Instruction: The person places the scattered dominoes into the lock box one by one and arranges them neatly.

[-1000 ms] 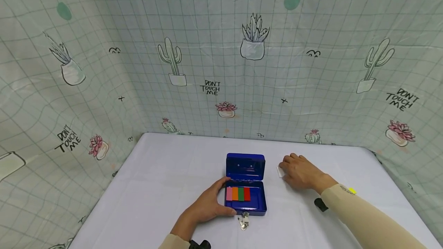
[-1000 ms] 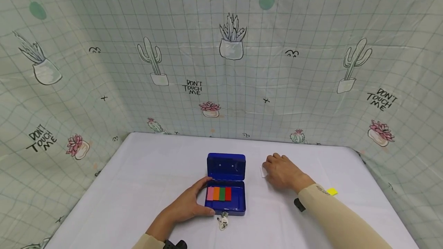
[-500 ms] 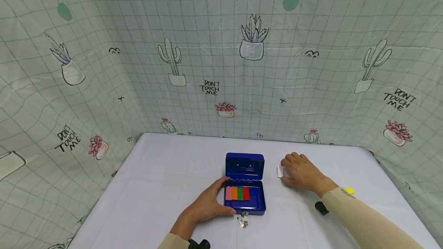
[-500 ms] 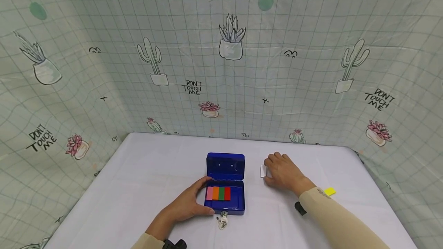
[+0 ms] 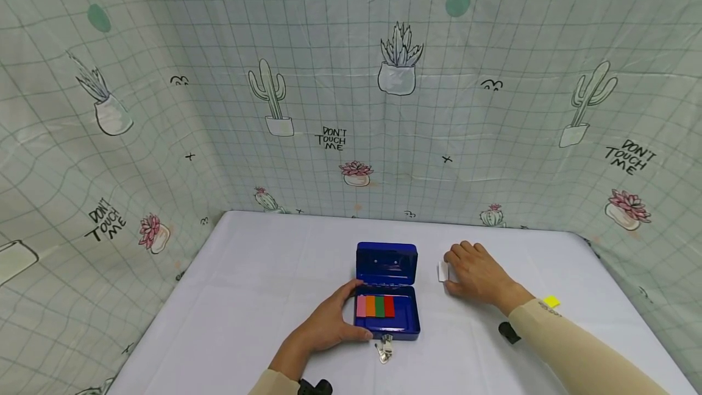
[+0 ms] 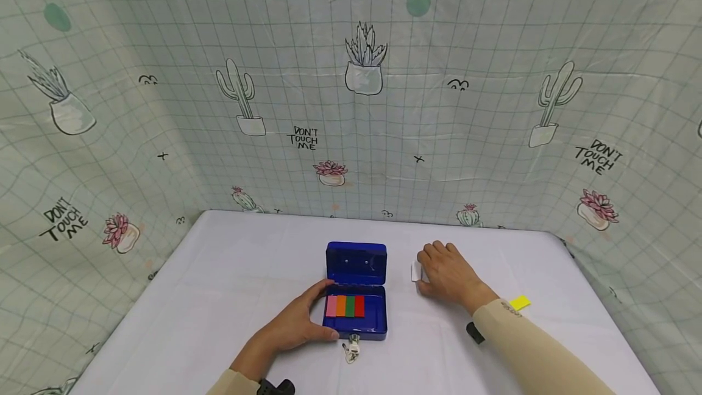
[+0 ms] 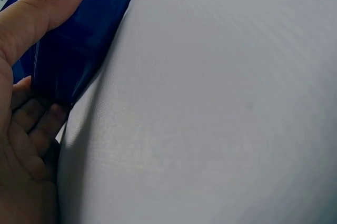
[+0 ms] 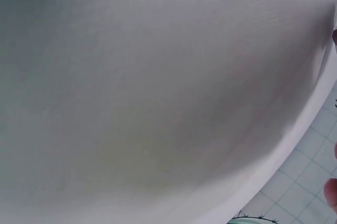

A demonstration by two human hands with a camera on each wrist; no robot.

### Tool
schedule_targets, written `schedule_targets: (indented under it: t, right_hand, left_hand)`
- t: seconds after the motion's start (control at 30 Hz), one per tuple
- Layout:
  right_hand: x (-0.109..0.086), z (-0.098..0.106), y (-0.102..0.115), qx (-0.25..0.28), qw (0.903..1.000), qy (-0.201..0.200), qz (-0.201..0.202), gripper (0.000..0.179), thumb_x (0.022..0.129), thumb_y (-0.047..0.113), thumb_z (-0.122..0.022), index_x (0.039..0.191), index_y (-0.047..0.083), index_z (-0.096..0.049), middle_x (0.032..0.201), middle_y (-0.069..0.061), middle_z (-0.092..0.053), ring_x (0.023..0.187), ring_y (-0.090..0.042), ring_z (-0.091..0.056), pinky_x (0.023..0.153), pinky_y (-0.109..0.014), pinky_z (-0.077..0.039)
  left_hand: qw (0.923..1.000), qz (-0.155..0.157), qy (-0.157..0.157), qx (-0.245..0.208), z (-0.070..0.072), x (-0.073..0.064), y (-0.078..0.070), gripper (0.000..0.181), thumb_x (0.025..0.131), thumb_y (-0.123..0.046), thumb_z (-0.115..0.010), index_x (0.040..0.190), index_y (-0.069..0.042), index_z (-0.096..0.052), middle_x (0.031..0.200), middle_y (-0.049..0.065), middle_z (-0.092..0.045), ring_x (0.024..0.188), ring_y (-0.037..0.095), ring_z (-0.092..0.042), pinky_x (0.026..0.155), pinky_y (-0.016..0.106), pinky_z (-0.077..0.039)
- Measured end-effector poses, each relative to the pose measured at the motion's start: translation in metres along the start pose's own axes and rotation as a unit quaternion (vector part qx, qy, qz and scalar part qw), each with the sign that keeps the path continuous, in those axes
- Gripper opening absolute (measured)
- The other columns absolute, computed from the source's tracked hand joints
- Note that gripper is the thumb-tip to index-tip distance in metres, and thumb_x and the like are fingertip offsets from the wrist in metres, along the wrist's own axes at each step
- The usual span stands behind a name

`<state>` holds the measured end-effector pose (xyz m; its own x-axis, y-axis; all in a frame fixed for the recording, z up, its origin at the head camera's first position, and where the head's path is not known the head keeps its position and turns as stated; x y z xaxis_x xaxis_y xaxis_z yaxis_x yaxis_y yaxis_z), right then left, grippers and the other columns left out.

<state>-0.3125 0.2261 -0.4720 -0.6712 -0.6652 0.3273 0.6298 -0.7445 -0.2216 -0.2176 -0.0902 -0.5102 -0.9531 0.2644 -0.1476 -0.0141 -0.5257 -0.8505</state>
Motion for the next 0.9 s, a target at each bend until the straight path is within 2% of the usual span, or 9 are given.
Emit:
schedule_targets:
  t: [0.13, 0.4, 0.63, 0.9]
  right_hand:
    - [-0.002, 0.0, 0.0, -0.001, 0.9999, -0.012, 0.002, 0.047, 0.079, 0.043, -0.084, 0.106, 0.008, -0.068, 0.098, -0.005, -0.062, 0.093, -0.026, -0.055, 0.081, -0.043, -0.046]
    - [-0.004, 0.007, 0.004, -0.01, 0.9999, 0.013, -0.003, 0.05, 0.082, 0.047, -0.083, 0.11, 0.008, -0.067, 0.102, -0.006, -0.063, 0.097, -0.026, -0.055, 0.085, -0.044, -0.047]
    - [-0.004, 0.015, 0.011, -0.015, 0.9998, 0.014, 0.002, 0.05, 0.084, 0.048, -0.082, 0.11, 0.009, -0.067, 0.103, -0.006, -0.063, 0.096, -0.026, -0.055, 0.085, -0.043, -0.047]
    - [-0.002, 0.026, 0.023, -0.015, 0.9997, 0.003, 0.018, 0.047, 0.085, 0.046, -0.08, 0.111, 0.009, -0.068, 0.103, -0.006, -0.064, 0.095, -0.025, -0.055, 0.085, -0.042, -0.048]
  left_hand:
    - [1.0, 0.0, 0.001, -0.002, 0.0, 0.0, 0.0, 0.107, 0.073, -0.041, -0.097, 0.162, -0.026, -0.039, 0.169, 0.01, -0.04, 0.152, 0.04, -0.039, 0.121, 0.074, -0.028]
    - [1.0, 0.0, 0.0, 0.0, 0.0, 0.0, 0.002, 0.107, 0.073, -0.042, -0.097, 0.162, -0.026, -0.04, 0.168, 0.01, -0.04, 0.151, 0.041, -0.039, 0.12, 0.074, -0.028]
    - [1.0, -0.004, 0.003, -0.001, 0.001, 0.0, 0.001, 0.108, 0.073, -0.043, -0.097, 0.162, -0.027, -0.039, 0.169, 0.01, -0.039, 0.152, 0.041, -0.039, 0.12, 0.073, -0.029]
    - [0.9994, -0.007, 0.014, -0.032, 0.003, 0.0, -0.001, 0.108, 0.073, -0.037, -0.098, 0.162, -0.023, -0.039, 0.169, 0.012, -0.038, 0.153, 0.041, -0.037, 0.122, 0.073, -0.025]
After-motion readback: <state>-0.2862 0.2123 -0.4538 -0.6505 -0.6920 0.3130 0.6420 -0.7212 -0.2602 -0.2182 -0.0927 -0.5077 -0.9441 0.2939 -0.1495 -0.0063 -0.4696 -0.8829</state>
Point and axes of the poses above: each hand's wrist, its own x-axis towards the middle knuckle, its own z-axis out of the back of the hand, y = z × x, the point moved 5 cm from there along x, towards the middle knuckle
